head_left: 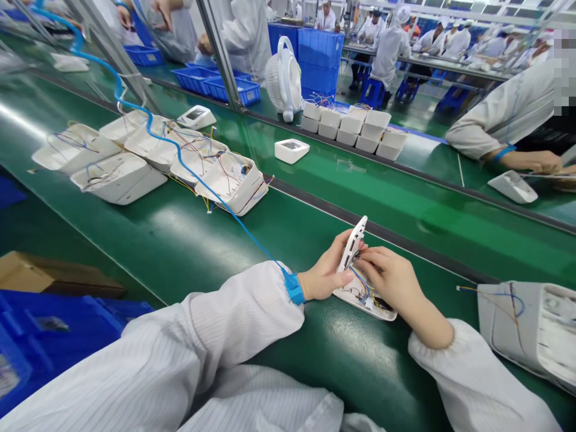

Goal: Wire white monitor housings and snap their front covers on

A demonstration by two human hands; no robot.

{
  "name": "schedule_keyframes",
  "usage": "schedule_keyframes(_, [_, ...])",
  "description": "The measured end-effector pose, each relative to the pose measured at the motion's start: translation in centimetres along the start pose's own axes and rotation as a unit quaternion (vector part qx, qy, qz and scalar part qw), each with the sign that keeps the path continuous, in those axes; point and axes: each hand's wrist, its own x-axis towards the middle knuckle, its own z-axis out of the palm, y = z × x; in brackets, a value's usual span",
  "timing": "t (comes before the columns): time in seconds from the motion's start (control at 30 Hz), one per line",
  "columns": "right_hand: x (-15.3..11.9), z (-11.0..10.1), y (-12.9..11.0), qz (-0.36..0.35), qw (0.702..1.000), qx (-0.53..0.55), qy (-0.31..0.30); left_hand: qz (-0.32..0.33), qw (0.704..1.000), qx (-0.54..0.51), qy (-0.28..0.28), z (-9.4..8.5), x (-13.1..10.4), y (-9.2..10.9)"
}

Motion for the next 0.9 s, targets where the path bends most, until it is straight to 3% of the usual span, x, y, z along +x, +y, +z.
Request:
schedule_keyframes(0.3, [-0.08, 0.26, 0.38, -0.016, 1.000, -0.013, 0.006, 0.020, 0.998, 0.046, -0.042, -0.11, 0.52, 0.47])
schedule_keyframes(0.53, [0.06, 0.27, 0.43, -0.019, 0.999, -0.044, -0.008, 0.003, 0.999, 0.033, -0.012, -0.13, 0.30, 0.30])
schedule_keyframes(0.9, [-0.07, 0.29, 0.47, -0.015, 0.998, -0.060, -0.004, -0.001, 0.999, -0.005, -0.039, -0.33, 0.34, 0.08])
